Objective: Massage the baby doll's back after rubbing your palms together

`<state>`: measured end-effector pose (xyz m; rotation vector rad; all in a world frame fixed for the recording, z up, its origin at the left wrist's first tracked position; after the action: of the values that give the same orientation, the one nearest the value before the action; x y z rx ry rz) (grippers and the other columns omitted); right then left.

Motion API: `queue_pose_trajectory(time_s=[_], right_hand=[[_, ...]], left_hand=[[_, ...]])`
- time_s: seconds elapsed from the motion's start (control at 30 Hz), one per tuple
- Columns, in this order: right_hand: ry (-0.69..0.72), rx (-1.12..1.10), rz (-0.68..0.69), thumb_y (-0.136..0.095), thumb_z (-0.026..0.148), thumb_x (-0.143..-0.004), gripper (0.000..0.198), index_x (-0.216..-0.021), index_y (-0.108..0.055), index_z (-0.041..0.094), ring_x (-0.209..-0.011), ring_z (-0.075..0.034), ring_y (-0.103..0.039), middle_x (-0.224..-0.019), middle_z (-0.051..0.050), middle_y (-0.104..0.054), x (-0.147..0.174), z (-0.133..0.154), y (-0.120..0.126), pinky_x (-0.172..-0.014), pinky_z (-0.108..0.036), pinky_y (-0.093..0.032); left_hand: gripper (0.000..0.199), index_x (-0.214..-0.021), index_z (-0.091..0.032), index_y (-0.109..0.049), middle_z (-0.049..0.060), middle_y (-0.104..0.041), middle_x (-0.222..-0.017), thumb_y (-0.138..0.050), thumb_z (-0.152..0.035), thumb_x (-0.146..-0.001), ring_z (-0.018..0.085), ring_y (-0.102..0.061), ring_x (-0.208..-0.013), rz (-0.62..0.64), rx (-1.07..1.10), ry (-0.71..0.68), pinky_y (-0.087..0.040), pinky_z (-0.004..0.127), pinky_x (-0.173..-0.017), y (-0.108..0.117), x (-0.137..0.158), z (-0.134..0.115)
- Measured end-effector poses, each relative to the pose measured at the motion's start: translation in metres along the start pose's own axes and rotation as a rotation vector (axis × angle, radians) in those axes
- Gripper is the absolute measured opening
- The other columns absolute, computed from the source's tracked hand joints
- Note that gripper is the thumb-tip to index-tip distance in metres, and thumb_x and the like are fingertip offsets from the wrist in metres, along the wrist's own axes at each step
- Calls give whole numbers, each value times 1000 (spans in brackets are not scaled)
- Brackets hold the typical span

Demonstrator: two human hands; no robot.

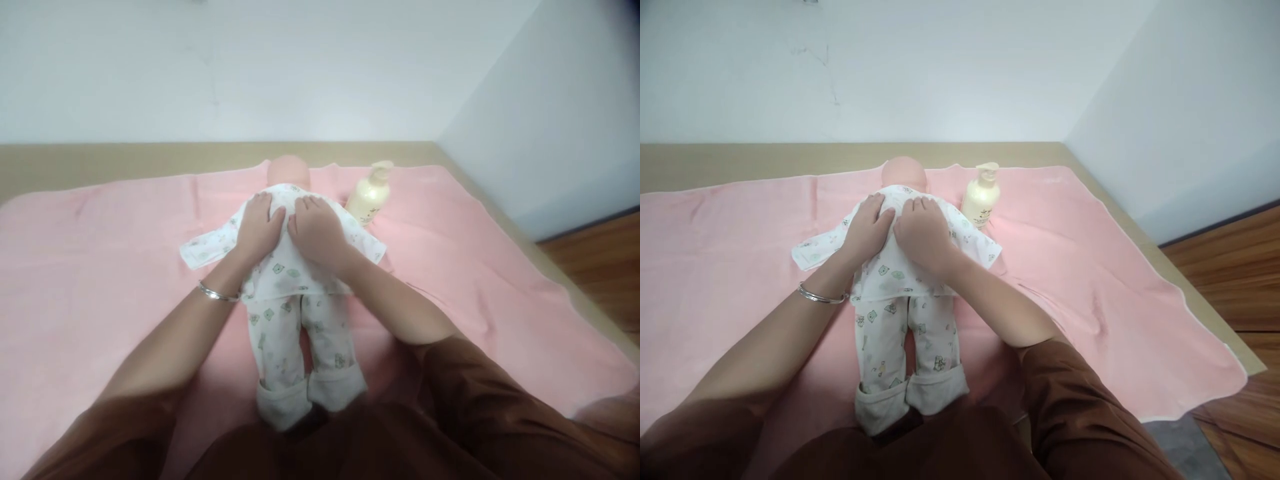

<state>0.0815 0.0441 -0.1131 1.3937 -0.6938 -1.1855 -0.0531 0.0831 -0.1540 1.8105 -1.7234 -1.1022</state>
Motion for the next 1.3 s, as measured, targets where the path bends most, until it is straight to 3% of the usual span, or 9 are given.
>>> queue_pose_trajectory(time_s=[0.1, 0.23, 0.3, 0.4, 0.6, 0.73, 0.87, 1.1, 1.3], right_hand=[[-3, -50, 1, -30, 23, -100, 42, -118, -62, 3, -123, -33, -57, -123, -22, -66, -3, -3, -4, -112, -46, -40], [-84, -200, 30, -35, 31, -100, 48, -137, -52, 3, -143, -33, -44, -150, -20, -52, -16, -25, -15, -121, -48, -34], [-93, -213, 45, -34, 33, -101, 51, -137, -50, 2, -144, -33, -43, -153, -21, -50, -19, -30, -18, -122, -49, -32], [-92, -178, 33, -32, 31, -101, 48, -132, -54, 1, -138, -33, -48, -145, -22, -56, -19, -30, -16, -121, -47, -34], [-72, -71, -18, -35, 28, -100, 36, -103, -66, 9, -111, -31, -62, -112, -17, -71, -11, -18, -8, -104, -44, -47], [65, 54, -79, -30, 23, -102, 40, -98, -66, 6, -104, -31, -63, -103, -20, -71, 2, 3, -1, -100, -45, -47], [99, 49, -40, -28, 18, -102, 42, -109, -66, 0, -112, -33, -62, -111, -23, -70, 6, 11, 2, -106, -46, -46], [-32, -198, 1, -34, 24, -101, 51, -141, -49, -3, -146, -32, -44, -152, -22, -50, -15, -14, -15, -126, -45, -32], [-50, -220, 2, -36, 25, -98, 55, -144, -47, -4, -148, -33, -40, -155, -24, -47, -15, -14, -15, -128, -46, -28]], left_hand=[[50, -131, -13, -58, 16, -56, -147, -39, -40, -94, 32, -46, -143, 1, -49, 0, -33, 54, -127, 3, 4, -8], [39, -110, -12, -66, 20, -67, -124, -33, -28, -96, 34, -57, -128, 4, -214, -55, -44, 55, -117, 9, 18, -32], [41, -106, -11, -66, 21, -67, -119, -29, -23, -96, 35, -59, -125, -1, -259, -113, -45, 55, -115, 8, 27, -44], [43, -114, -8, -64, 23, -64, -130, -27, -21, -97, 34, -54, -134, -15, -220, -165, -40, 55, -121, 5, 34, -51], [49, -128, -3, -57, 23, -52, -149, -31, -31, -97, 34, -42, -147, 54, -101, -50, -29, 54, -128, 0, 16, -27], [47, -123, -8, -59, 21, -57, -142, -34, -36, -94, 34, -50, -137, 52, -83, 3, -36, 54, -122, 3, 5, -17], [37, -109, -14, -62, 17, -67, -121, -35, -34, -93, 32, -59, -120, 4, -69, -33, -45, 52, -113, 6, 6, -18], [39, -112, -15, -63, 16, -65, -129, -39, -38, -93, 32, -56, -126, -41, -47, -18, -42, 53, -118, 0, 6, -11], [39, -113, -14, -64, 17, -65, -130, -38, -36, -94, 33, -57, -128, -54, -63, -33, -42, 54, -118, 0, 6, -13]])
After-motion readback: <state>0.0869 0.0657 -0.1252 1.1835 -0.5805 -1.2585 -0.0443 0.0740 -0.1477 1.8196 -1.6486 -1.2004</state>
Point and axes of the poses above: each hand's wrist, its own x-axis away from the middle knuckle, its own y-axis out of the back of the hand, z = x × y, the point moved 4 cm from there along -x, towards the middle knuckle
